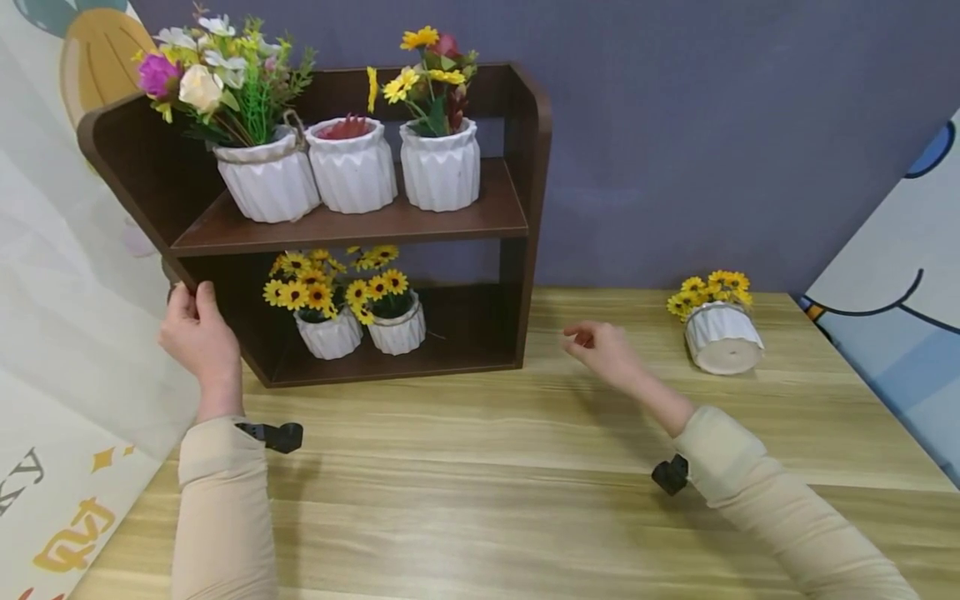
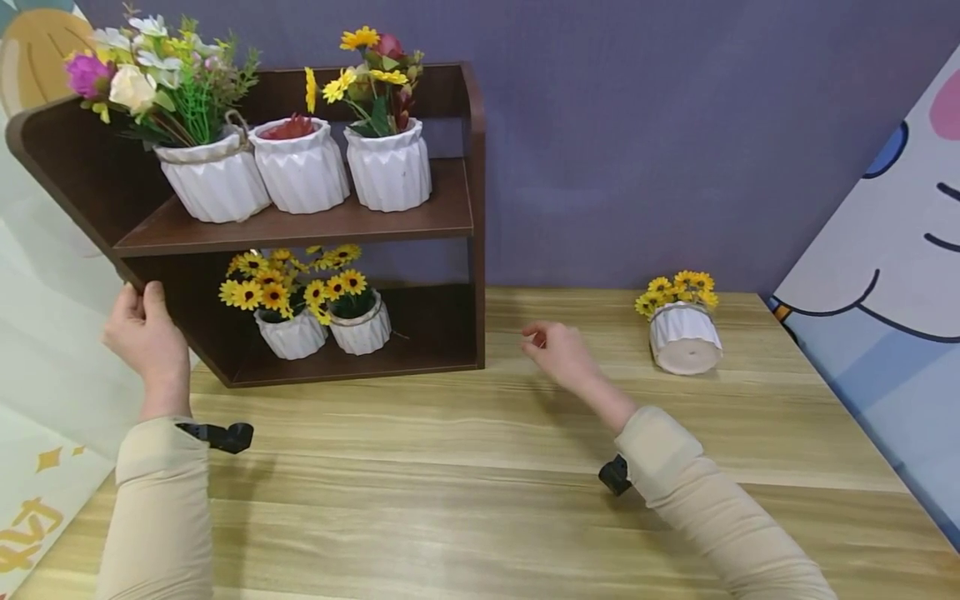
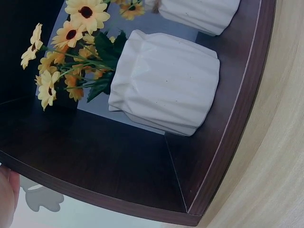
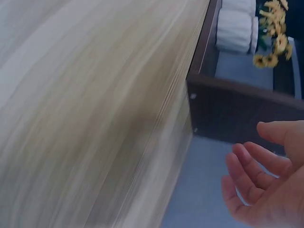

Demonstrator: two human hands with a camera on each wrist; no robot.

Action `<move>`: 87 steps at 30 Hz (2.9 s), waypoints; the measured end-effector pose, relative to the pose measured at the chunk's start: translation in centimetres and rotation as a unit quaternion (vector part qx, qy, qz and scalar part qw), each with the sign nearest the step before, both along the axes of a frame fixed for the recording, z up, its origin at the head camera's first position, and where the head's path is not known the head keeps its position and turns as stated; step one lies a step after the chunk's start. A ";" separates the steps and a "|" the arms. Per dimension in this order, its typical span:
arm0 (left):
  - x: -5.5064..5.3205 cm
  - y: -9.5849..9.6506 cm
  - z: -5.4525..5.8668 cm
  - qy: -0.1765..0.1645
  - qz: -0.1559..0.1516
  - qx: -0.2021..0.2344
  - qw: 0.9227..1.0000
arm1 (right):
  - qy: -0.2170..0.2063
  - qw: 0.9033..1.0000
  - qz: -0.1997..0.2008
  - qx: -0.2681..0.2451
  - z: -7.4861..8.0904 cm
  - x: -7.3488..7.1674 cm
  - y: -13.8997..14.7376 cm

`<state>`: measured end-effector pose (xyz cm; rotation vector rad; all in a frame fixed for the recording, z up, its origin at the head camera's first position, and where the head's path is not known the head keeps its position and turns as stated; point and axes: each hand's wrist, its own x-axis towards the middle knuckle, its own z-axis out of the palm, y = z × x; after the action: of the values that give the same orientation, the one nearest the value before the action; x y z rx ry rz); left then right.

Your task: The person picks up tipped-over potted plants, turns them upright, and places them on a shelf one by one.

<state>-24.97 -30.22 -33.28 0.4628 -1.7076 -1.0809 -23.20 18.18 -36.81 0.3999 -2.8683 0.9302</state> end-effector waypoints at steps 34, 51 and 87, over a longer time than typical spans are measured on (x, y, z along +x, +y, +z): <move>0.1 0.0 0.0 -0.003 0.001 -0.006 1.000 | 0.067 0.939 -0.234 0.245 0.1 -1.9 11.1; 0.0 0.1 -0.1 -0.006 -0.001 -0.009 1.000 | -0.011 0.912 -0.250 0.326 -1.2 -2.5 14.3; -0.1 0.0 -0.3 -0.003 0.000 -0.013 1.000 | 0.092 0.947 -0.289 0.109 -1.8 1.3 16.0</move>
<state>-25.04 -30.21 -33.58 0.4496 -1.7255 -1.0577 -21.90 34.16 -38.65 -0.3187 -2.6676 0.4459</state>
